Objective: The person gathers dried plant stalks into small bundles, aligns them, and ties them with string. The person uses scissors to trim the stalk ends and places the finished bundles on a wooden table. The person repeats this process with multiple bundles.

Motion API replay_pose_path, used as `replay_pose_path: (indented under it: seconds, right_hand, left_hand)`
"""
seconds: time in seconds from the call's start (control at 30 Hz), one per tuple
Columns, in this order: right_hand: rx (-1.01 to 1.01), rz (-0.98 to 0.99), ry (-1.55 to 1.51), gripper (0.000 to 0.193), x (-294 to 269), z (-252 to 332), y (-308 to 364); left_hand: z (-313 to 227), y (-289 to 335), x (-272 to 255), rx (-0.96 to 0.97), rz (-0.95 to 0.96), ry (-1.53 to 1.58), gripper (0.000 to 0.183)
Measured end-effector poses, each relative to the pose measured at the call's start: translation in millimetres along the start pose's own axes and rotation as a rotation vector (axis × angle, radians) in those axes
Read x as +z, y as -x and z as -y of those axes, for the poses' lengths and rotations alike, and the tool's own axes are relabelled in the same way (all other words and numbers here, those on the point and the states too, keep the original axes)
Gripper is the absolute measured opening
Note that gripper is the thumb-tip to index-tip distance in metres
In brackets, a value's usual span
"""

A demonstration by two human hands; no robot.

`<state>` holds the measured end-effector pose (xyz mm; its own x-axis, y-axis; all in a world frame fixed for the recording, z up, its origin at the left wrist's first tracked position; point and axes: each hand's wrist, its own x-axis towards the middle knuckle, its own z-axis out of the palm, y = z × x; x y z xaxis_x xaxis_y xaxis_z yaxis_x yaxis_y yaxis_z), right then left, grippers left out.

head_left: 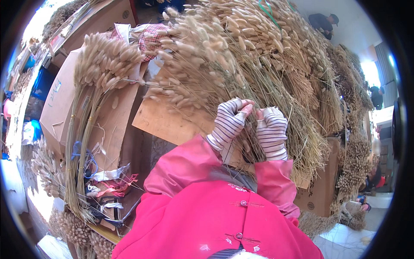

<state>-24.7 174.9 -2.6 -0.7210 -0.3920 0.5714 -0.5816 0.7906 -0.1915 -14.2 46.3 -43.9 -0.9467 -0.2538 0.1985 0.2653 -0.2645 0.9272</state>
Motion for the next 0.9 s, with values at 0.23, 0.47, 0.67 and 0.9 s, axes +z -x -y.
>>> replay_pose_path:
  seconds: [0.23,0.47,0.67,0.9]
  right_hand:
    - [0.2,-0.019,-0.168,0.016,-26,-6,-2]
    - [0.114,0.144,-0.154,0.02,-29,-1,-5]
    - [0.065,0.08,-0.223,0.017,-30,3,-4]
    - [-0.085,0.093,-0.141,0.009,-20,5,-7]
  left_hand:
    - [12,-18,-20,0.469,0.062,-0.734,0.027]
    - [7,-17,-16,0.63,-0.075,-0.87,0.025]
    - [5,-24,-24,0.355,-0.047,-1.183,0.026]
    - [-10,-8,-8,-0.185,0.131,0.023,0.022]
